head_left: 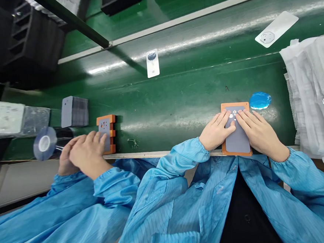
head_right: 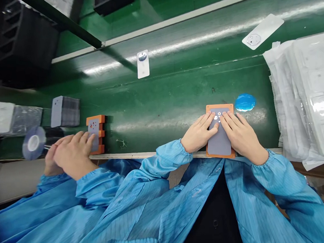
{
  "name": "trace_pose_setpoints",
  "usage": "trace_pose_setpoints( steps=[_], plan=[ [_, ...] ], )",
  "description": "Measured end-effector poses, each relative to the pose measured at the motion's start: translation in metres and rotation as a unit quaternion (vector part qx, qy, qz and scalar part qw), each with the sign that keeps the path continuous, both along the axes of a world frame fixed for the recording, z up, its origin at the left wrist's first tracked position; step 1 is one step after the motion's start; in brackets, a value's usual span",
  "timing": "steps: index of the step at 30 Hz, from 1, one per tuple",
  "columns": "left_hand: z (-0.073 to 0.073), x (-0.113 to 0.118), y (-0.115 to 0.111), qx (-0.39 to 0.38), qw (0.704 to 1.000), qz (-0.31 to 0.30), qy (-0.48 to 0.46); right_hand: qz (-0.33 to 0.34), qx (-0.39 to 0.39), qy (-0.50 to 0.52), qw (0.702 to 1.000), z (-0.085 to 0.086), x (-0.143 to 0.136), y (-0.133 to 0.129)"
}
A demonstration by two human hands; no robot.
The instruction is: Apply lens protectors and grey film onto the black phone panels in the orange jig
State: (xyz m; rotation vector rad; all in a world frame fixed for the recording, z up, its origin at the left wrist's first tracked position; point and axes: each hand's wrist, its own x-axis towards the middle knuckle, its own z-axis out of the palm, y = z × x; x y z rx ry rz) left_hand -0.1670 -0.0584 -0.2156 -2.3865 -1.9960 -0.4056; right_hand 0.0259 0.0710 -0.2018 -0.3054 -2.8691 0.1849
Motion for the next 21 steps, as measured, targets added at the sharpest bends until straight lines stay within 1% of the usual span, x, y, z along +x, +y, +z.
trace_pose_setpoints(
  steps=[3, 6, 12, 16, 19, 21],
  plan=[
    [0.0, 0.002, -0.003, -0.019, 1.0, 0.002, -0.009, 0.002, -0.001, -0.012, 1.0, 0.0, 0.001, -0.002],
    [0.001, 0.003, -0.008, -0.042, 0.999, 0.003, -0.024, 0.004, -0.02, -0.012, 1.0, 0.001, 0.005, -0.004],
    [0.003, 0.008, -0.021, -0.048, 0.997, 0.007, -0.055, 0.003, -0.05, -0.023, 0.998, 0.006, 0.013, -0.01],
    [0.005, 0.01, -0.026, -0.059, 0.995, 0.009, -0.085, -0.004, -0.055, -0.034, 0.998, 0.011, 0.016, -0.016],
    [0.003, 0.01, -0.027, -0.071, 0.991, 0.01, -0.113, -0.002, -0.046, -0.043, 0.998, 0.011, 0.019, -0.02],
    [0.0, 0.006, -0.028, -0.068, 0.989, 0.001, -0.131, -0.003, -0.047, -0.035, 0.998, 0.008, 0.022, -0.021]
  ],
)
